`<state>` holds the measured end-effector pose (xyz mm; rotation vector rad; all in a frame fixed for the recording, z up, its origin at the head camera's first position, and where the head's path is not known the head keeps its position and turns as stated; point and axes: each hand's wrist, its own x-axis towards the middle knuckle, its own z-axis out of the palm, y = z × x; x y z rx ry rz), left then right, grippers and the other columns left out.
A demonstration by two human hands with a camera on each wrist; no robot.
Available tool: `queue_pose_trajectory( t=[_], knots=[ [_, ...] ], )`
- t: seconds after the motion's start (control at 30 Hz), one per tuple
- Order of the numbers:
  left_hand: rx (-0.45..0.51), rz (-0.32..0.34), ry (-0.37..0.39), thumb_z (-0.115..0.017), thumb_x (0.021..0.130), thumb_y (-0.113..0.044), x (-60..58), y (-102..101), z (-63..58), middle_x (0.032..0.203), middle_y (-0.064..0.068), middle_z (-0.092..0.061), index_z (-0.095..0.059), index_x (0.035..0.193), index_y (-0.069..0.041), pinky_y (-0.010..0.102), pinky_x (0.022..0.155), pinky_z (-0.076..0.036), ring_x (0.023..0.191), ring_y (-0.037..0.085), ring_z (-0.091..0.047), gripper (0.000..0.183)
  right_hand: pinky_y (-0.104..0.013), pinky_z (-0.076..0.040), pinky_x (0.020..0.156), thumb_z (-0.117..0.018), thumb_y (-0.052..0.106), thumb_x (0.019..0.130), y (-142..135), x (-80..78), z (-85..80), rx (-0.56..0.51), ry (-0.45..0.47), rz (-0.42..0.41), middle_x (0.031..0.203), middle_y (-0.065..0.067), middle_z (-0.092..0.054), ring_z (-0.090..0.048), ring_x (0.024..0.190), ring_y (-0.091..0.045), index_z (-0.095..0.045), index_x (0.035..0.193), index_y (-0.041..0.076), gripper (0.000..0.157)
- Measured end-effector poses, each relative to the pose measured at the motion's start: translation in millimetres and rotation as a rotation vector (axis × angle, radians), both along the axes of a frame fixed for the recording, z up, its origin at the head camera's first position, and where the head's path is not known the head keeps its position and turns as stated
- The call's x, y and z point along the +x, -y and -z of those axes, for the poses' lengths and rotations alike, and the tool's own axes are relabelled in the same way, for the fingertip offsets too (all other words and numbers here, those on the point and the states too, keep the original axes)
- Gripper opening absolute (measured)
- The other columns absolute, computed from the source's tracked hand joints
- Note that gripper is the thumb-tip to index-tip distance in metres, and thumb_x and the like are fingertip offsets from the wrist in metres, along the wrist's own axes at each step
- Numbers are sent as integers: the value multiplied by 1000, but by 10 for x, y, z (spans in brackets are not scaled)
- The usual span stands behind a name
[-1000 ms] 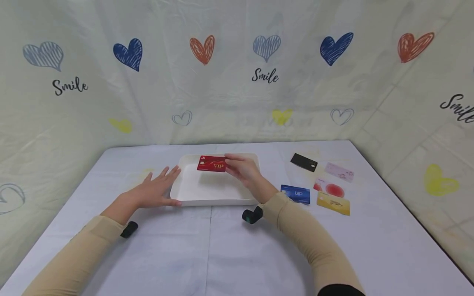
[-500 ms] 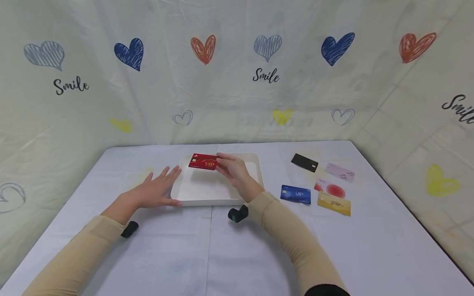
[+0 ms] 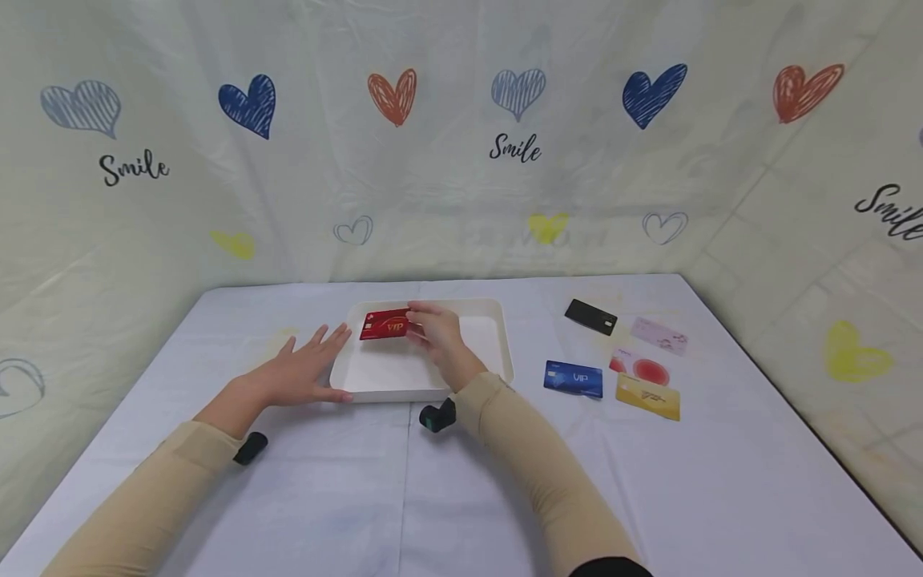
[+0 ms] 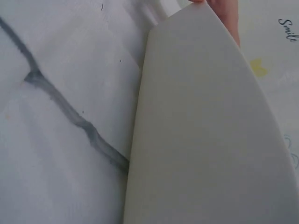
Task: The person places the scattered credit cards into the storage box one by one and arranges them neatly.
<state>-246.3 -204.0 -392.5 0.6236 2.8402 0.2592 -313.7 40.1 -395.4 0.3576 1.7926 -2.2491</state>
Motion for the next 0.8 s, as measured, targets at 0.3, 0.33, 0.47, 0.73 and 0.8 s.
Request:
queue_pose_trajectory(
  t=[0.3,0.33,0.47,0.73,0.8],
  knots=[
    [16,3,3,-69,83,-72,20,10,-16,171,15,-9,-11,164,-4,77,113,-4,154,45,-4,120,-29,-56,91,-67,10,100,155,4,40,22,-15,12,141,-12,-59,-63,114,-26,-67,135,5,35],
    [14,2,4,-68,83,-72,20,12,-18,171,15,-9,-10,165,-5,77,113,-4,154,45,-4,121,-29,-56,91,-68,9,100,165,1,39,23,-13,18,141,-12,-60,-63,112,-25,-68,135,5,35],
    [13,3,-3,-67,83,-73,10,19,-23,171,14,-9,-10,165,-5,77,113,-4,154,45,-4,121,-27,-57,84,-68,7,99,190,-24,51,11,-6,41,139,-13,-61,-65,105,-22,-70,132,4,33],
    [12,13,2,-67,84,-73,20,3,-47,171,15,-10,-13,164,-4,77,113,-5,154,45,-4,119,-21,-57,68,-68,5,98,182,-26,98,20,-1,69,142,-15,-59,-63,97,-20,-69,133,4,35],
    [12,7,5,-68,84,-72,27,10,-51,171,15,-11,-13,164,-3,77,113,-6,154,46,-4,119,-23,-58,71,-68,3,98,196,-23,104,13,-9,70,142,-16,-59,-63,100,-21,-68,133,3,35]
  ],
)
